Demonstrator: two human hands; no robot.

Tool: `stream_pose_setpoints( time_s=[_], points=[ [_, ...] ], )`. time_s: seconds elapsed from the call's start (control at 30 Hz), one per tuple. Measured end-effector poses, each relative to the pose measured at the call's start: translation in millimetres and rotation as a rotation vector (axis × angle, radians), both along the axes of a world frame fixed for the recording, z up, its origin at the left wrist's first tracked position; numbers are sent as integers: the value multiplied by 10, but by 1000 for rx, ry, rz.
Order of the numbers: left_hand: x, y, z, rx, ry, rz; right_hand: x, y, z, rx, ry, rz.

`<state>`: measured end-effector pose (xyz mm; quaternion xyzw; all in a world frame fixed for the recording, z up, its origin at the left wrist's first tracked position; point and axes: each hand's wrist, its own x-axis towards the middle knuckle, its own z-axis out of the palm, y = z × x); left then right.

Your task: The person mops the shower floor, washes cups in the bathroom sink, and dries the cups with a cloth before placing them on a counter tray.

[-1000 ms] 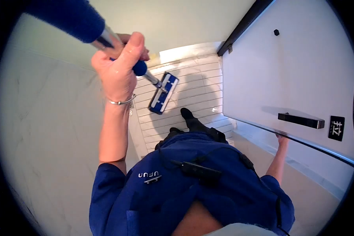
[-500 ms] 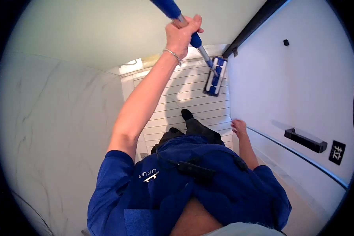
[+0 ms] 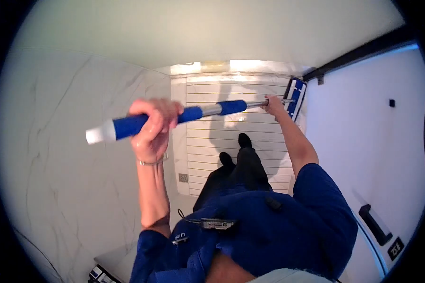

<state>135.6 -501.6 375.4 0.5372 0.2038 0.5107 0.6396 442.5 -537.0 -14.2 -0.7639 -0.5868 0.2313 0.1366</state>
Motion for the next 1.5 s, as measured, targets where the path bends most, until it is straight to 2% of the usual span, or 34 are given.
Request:
stream_pose_setpoints(
  time_s=[0.07, 0.1, 0.17, 0.2, 0.23, 0.27, 0.3, 0.33, 0.37, 0.53, 0.6, 0.67, 0.73, 0.8, 0.83, 0.87, 0.9, 0.93, 0.97, 1.0, 1.07, 1.13, 1.2, 1.4, 1.47, 1.5],
  points=[
    [-309, -100, -75, -59, 24, 137, -257, 35, 128, -169, -91, 112],
    [-275, -115, 40, -39, 54, 164, -309, 139, 141, -168, -79, 123],
    [-524, -122, 229, -39, 78, 261, -714, 202, 120, -146, 59, 143],
    [-611, -100, 393, -9, 140, 308, -947, 344, 427, -244, 68, 164],
    [-707, -84, 552, 3, 170, 367, -1159, 473, 310, -155, 91, 286],
    [-803, -81, 710, 40, 210, 390, -1429, 664, 472, -259, 132, 339],
    [-894, -80, 861, 78, 246, 422, -1732, 795, 745, -281, 227, 279],
    [-1034, -53, 963, 87, 265, 424, -1978, 944, 835, -290, 304, 362],
    [-1119, -58, 1067, 102, 288, 444, -2263, 1033, 727, -185, 275, 428],
    [-1325, -256, 1177, 195, 397, 528, -3184, 1297, 987, -220, 366, 432],
    [-1167, -416, 1163, 222, 480, 535, -3301, 1342, 732, -181, 357, 446],
    [-912, -529, 1114, 233, 555, 682, -3381, 1437, 581, -134, 372, 717],
    [-838, -571, 1132, 253, 609, 711, -3382, 1436, 550, -118, 450, 743],
    [-841, -651, 1244, 375, 715, 724, -3400, 1393, 555, 115, 568, 815],
    [-938, -735, 1394, 412, 704, 646, -3399, 1295, 659, 159, 587, 772],
    [-1024, -881, 1564, 405, 693, 693, -3288, 1155, 902, 230, 528, 739],
    [-1006, -844, 1649, 765, 763, 879, -3232, 1028, 1130, 322, 522, 725],
    [-986, -806, 1735, 1101, 823, 1158, -3187, 881, 1305, 290, 613, 674],
    [-965, -842, 1899, 1082, 818, 1130, -3048, 712, 1653, 212, 583, 646],
    [-992, -961, 2125, 916, 667, 902, -2901, 560, 1960, 138, 551, 619],
    [-1517, -1132, 2430, 576, 343, 484, -3018, 302, 2160, 152, 525, 558],
    [-1566, -1170, 2498, 608, 363, 374, -2684, 38, 2211, 211, 518, 487],
    [-1037, -1133, 2519, 650, 420, 263, -1995, -122, 2163, 225, 472, 397],
    [-516, -640, 1679, 293, 449, 169, -856, -402, 1395, 102, 296, 49],
    [-236, -549, 1211, 205, 322, -68, -522, -533, 761, 151, 324, -29],
    [-126, -498, 1052, 154, 327, -130, -347, -595, 636, 112, 307, -28]
  ],
)
